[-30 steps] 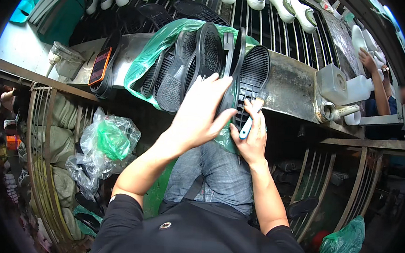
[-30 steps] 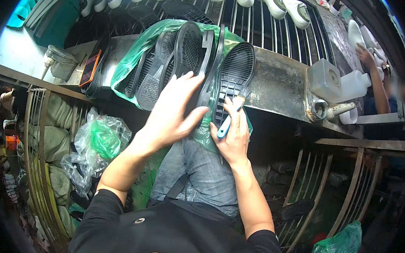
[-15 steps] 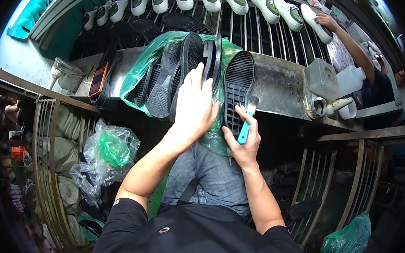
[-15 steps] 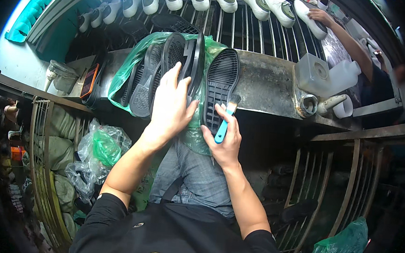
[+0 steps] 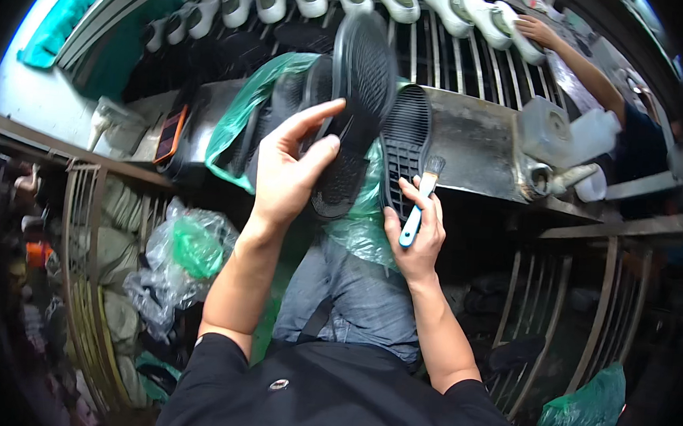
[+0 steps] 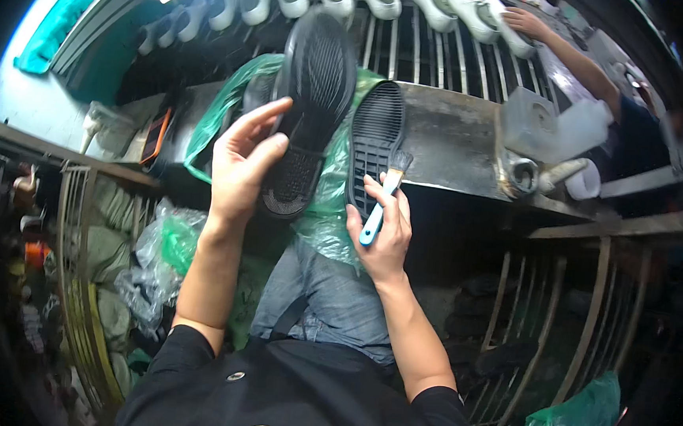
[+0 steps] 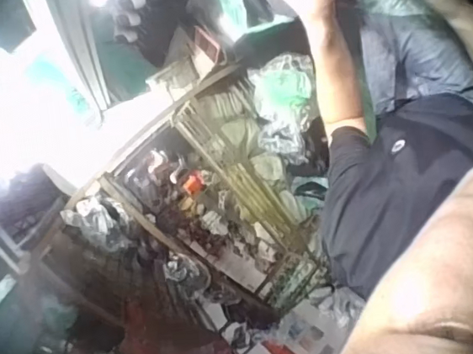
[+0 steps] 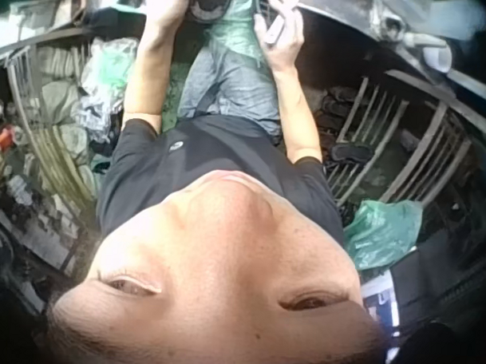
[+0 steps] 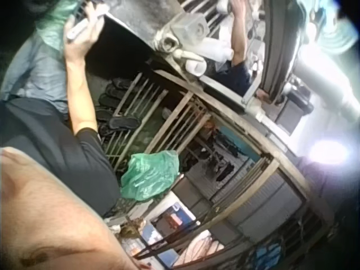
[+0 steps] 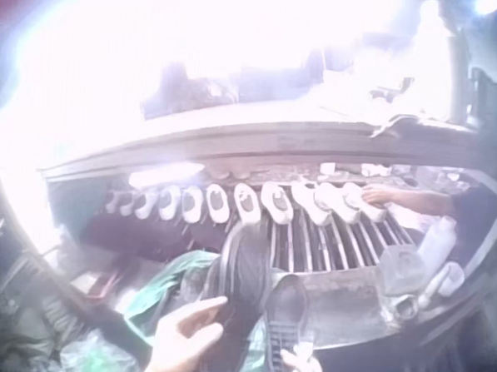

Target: Applying adhesive to the bottom of shoe soles using a brush.

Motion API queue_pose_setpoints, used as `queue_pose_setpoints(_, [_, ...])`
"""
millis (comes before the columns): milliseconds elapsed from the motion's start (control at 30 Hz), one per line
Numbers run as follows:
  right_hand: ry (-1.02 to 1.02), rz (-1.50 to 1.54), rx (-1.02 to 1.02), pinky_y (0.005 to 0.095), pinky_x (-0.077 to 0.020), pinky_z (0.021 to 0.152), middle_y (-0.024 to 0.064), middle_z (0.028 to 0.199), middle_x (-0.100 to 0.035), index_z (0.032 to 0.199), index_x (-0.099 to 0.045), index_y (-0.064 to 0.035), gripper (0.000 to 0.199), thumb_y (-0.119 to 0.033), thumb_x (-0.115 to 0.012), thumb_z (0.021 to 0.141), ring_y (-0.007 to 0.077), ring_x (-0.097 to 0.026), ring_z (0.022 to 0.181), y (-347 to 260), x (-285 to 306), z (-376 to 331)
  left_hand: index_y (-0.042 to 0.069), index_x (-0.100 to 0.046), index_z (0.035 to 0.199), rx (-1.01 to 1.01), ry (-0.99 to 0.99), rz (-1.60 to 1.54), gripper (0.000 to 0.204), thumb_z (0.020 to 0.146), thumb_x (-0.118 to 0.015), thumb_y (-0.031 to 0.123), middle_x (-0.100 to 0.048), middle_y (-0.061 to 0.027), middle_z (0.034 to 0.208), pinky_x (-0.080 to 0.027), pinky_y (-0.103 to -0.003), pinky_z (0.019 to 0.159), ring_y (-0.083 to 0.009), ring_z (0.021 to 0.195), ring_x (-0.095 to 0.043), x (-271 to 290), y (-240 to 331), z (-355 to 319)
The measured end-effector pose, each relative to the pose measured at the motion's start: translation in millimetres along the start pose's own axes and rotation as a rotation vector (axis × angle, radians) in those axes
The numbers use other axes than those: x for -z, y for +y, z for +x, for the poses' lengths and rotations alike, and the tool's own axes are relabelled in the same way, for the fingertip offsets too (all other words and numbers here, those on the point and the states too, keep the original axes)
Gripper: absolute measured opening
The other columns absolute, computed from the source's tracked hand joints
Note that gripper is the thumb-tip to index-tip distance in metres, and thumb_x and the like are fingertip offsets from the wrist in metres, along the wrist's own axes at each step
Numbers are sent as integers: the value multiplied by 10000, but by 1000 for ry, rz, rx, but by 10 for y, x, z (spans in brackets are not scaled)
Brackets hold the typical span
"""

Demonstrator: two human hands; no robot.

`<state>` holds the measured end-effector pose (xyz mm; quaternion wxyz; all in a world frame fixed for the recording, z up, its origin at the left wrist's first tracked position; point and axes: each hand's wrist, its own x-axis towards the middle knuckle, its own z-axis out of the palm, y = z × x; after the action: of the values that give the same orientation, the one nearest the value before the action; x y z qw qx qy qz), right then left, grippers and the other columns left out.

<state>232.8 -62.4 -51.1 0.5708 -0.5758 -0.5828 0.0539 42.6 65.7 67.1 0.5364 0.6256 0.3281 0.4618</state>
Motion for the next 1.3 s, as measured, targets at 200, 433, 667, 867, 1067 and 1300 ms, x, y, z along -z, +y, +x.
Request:
queue_pose_setpoints(200, [20, 237, -211, 405, -603, 1003, 196, 1267, -777, 1351, -664, -21, 417, -19, -802, 957, 332, -774, 1177, 65, -40, -85, -25, -357, 1694, 224, -380, -958, 723, 1165, -464, 455, -497, -209, 1674, -508, -464, 1178, -335, 1315, -679, -165, -309, -250])
queue_pose_setpoints(433, [241, -70, -291, 327, -569, 788, 89, 1002, -754, 1282, -723, 6, 235, -137, -624, 1124, 164, -701, 837, 615, 1260, -30, 6, -287, 1727, 691, -459, -1174, 768, 1168, -355, 527, -346, -250, 1757, -563, -580, 1113, -437, 1409, -615, -638, -901, -958])
queue_pose_setpoints(667, [272, -352, -374, 368, -594, 921, 143, 1143, -813, 1243, -739, -26, 208, -139, -699, 1072, 258, -793, 1065, 827, 2169, 338, -16, -321, 1703, 1086, -498, -1319, 782, 1170, -327, 556, -395, -307, 1703, -595, -661, 1032, -503, 1312, -660, -1086, -1195, -1085])
queue_pose_setpoints(867, [262, -429, -337, 393, -584, 942, 145, 1129, -807, 1218, -749, -22, 203, -149, -702, 1067, 295, -779, 1062, 899, 2170, 301, -20, -385, 1671, 1170, -242, -1286, 724, 1171, -381, 504, -469, -294, 1665, -418, -706, 1225, -537, 1528, -453, -994, -1020, -1109])
queue_pose_setpoints(1067, [287, 200, -455, 283, -562, 776, 82, 1038, -762, 1208, -678, 21, 187, -143, -653, 1123, 125, -742, 935, 703, 1526, 36, 0, -381, 1682, 1076, -180, -1340, 639, 1164, -388, 375, -441, -278, 1696, -337, -681, 1290, -530, 1571, -397, -971, -978, -1208])
queue_pose_setpoints(1300, [109, -29, -409, 323, -586, 931, 104, 1060, -805, 1195, -718, 30, 152, -67, -643, 1105, 155, -768, 967, 786, 1295, 185, 21, -391, 1683, 1091, -173, -1343, 627, 1174, -366, 386, -443, -260, 1702, -343, -691, 1283, -533, 1573, -392, -938, -972, -1214])
